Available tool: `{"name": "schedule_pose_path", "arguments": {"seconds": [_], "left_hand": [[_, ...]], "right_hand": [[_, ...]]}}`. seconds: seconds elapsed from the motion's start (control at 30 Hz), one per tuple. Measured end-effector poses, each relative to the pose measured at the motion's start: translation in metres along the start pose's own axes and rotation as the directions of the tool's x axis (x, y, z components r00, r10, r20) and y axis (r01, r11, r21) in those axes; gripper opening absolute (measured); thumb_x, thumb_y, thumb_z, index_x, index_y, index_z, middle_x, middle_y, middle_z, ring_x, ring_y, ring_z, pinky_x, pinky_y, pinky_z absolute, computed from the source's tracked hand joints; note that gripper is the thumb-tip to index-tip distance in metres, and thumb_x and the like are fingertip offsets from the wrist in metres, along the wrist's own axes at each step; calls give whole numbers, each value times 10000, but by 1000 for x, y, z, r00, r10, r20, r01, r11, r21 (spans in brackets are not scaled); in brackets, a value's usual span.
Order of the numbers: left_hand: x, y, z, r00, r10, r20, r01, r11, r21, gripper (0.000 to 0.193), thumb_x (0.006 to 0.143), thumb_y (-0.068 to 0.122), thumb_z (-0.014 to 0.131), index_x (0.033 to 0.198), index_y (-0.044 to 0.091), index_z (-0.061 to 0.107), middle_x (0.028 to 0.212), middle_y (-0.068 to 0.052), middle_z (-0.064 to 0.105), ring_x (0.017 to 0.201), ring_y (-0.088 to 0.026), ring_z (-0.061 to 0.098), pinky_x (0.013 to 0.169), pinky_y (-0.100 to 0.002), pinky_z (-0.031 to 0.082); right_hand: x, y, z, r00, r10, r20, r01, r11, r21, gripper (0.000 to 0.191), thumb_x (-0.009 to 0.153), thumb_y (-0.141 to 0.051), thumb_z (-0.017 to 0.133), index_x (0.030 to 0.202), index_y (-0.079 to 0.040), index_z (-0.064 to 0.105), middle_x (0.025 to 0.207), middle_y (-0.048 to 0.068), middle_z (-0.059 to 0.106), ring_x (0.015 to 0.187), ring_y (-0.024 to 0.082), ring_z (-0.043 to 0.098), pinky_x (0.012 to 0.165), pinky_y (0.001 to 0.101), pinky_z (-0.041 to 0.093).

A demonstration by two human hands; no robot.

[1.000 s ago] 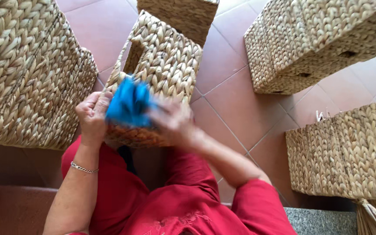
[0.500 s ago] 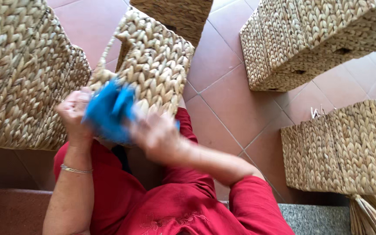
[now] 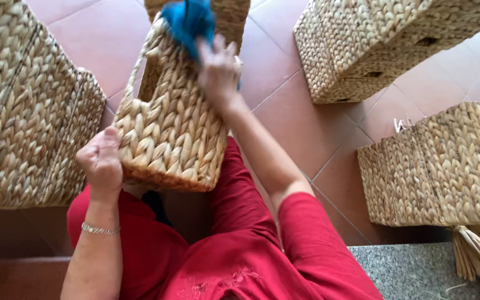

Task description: The person sits on the floor and wipes woven water-hyacinth storage baskets one at a time with a blue cloth, turning each basket to wipe its sides, lid and handle cutouts, then sets it aside and picks up the next basket.

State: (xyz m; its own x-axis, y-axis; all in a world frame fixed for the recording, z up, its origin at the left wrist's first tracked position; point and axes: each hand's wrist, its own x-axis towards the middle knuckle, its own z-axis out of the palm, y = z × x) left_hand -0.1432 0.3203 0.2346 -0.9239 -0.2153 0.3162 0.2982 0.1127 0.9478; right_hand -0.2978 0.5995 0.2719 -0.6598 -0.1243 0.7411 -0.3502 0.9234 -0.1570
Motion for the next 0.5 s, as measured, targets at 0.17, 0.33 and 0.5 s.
{"name": "schedule_pose_path", "arguments": {"seconds": [0.17, 0.33, 0.5], "left_hand": [[14, -9, -19, 987, 93, -131, -77, 990, 121, 349, 1195, 159, 573, 890, -3, 624, 813, 65, 552, 758, -63, 443, 666, -267, 362], [11, -10, -25, 996, 25, -82, -24, 1000, 14, 434, 1213, 177, 614, 820, -2, 570, 792, 63, 475, 748, -52, 392, 646, -260, 327], [8, -14, -18, 996, 86, -20, -85, 995, 52, 394, 1207, 192, 579, 855, 16, 581, 826, 60, 505, 777, -69, 419, 686, -273, 339]], "right_hand": [[-82, -99, -131, 886, -453, 99, 427, 880, 205, 292, 918, -111, 621, 1206, -76, 650, 1146, 185, 620, 963, 351, 621, 713, 472, 505], [-98, -87, -130, 874, -481, 74, 438, 844, 311, 319, 935, -138, 631, 1249, -161, 686, 1379, 137, 622, 1038, 341, 645, 774, 457, 550], [-20, 17, -15, 993, -121, -4, 121, 991, 58, 442, 876, -70, 606, 1297, -193, 660, 1273, 107, 667, 1032, 348, 617, 802, 468, 537]]}}
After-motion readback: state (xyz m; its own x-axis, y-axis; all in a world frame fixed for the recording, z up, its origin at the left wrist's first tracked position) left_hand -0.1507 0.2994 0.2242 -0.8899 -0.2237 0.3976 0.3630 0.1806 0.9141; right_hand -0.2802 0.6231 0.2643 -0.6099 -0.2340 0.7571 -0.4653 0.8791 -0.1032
